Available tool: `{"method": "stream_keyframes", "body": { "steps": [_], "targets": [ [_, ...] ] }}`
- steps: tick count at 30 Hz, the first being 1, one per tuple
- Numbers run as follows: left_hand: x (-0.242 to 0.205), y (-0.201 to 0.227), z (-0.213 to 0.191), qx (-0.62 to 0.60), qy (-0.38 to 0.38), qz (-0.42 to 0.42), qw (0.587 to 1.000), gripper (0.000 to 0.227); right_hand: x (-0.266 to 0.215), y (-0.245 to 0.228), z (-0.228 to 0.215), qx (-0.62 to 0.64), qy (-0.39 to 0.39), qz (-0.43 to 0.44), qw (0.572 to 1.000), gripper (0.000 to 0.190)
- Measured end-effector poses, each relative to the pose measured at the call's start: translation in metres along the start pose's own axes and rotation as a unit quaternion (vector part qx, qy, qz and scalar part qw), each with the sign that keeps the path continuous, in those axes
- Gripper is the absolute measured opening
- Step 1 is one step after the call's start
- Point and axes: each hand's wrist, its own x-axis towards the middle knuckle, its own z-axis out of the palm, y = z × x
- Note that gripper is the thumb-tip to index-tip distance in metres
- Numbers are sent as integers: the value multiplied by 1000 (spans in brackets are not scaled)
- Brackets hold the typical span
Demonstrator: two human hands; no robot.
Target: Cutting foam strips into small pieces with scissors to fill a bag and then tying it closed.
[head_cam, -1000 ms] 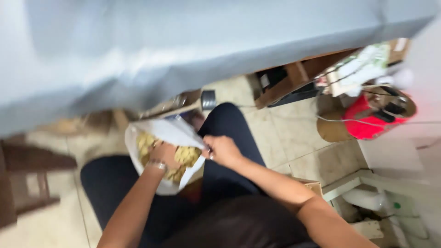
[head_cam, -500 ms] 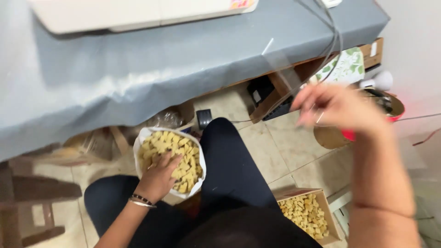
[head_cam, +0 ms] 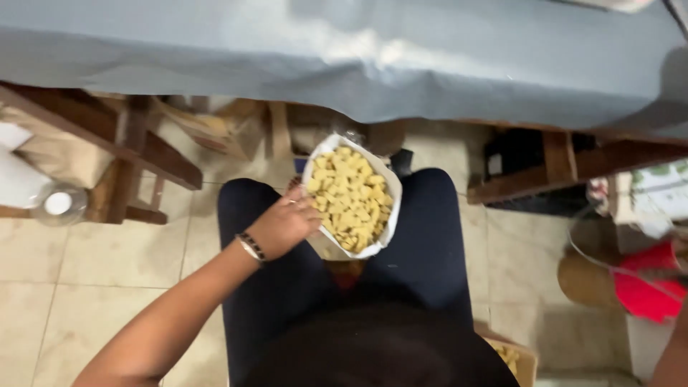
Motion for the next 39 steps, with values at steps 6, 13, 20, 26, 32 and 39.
{"method": "stream_keyframes", "body": {
  "steps": [6,13,20,26,32,39],
  "targets": [
    [18,-14,62,-7,89,48,995,12,-79,-293,166,-32,-89,-29,995,72],
    [9,-19,58,-14,66,66,996,13,-109,-329,335,91,-86,-5,992,82],
    [1,-16,7,-31,26,42,998,15,-107,-324,319,125,10,11,992,25],
    [24,3,33,-44,89,53,994,12,-114,-338,356,214,2,-41,976,21],
    [51,18,72,-95,158,69,980,11,-127,-361,394,321,-85,-30,943,19],
    [79,4,47,-116,183,100,971,21,-133,-346,395,359,-88,-5,929,25]
  ]
}}
